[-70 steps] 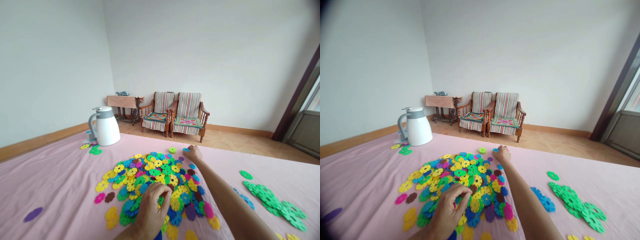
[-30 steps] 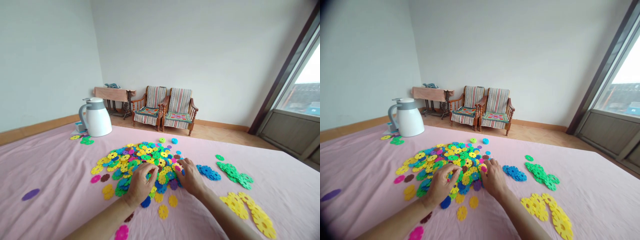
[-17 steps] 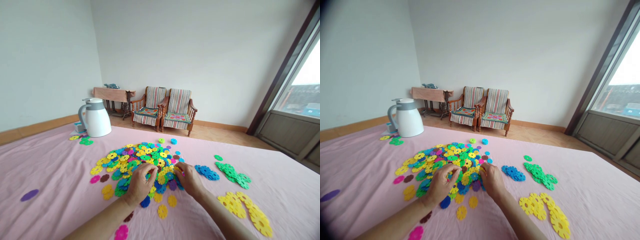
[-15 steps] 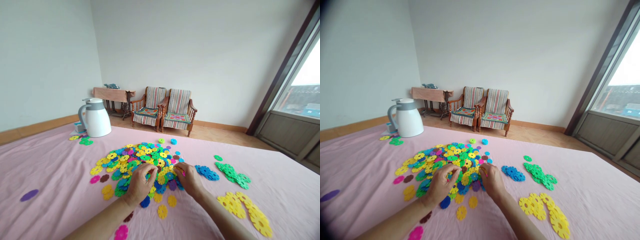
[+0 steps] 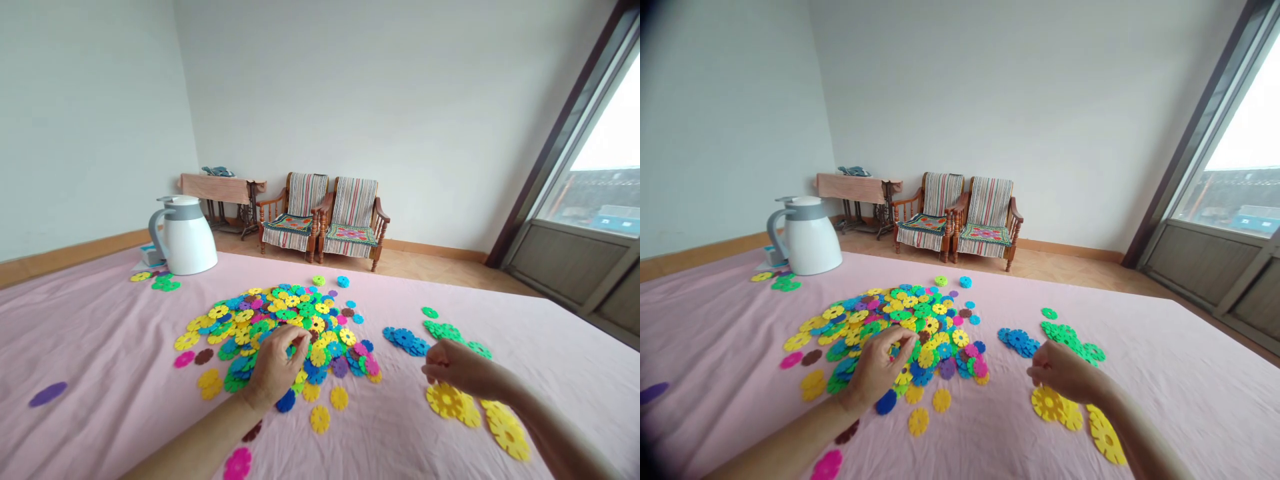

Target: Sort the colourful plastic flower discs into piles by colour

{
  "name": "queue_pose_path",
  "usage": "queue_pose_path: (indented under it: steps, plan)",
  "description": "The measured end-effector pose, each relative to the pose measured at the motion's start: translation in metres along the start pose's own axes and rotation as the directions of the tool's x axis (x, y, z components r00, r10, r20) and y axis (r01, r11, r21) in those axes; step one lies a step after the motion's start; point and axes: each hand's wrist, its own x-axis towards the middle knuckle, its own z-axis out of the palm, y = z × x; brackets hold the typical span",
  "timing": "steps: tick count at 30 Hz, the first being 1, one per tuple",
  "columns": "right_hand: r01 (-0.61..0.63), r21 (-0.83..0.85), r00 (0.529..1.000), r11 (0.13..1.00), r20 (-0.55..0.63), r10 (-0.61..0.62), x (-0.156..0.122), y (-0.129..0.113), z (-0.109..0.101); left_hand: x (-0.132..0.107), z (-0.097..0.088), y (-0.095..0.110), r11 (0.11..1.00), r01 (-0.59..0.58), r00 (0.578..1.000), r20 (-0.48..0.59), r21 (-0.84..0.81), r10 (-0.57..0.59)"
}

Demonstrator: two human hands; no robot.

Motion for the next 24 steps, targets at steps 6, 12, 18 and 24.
queue_pose_path:
  steps: [6, 12, 18, 24]
  plan:
    - [0.049, -0.132, 0.975, 0.99, -0.208, -0.076, 0.015, -0.036, 0.007, 0.0, 0.0, -0.001, 1.0, -0.004, 1.0, 0.001, 0.008, 0.004]
    - [0.269, -0.018, 0.922, 0.963, -0.284, -0.263, 0.057, -0.082, 0.055, 0.001, -0.002, 0.003, 1.0, -0.011, 1.0, -0.001, 0.019, 0.011]
    - [0.239, -0.1, 0.915, 0.966, -0.311, -0.258, 0.074, -0.088, 0.078, 0.001, -0.004, 0.004, 1.0, -0.004, 1.0, 0.006, 0.004, 0.004]
    - [0.276, -0.076, 0.875, 0.958, -0.392, -0.283, 0.066, -0.085, 0.07, 0.001, -0.003, 0.003, 1.0, 0.0, 1.0, 0.008, -0.002, 0.0]
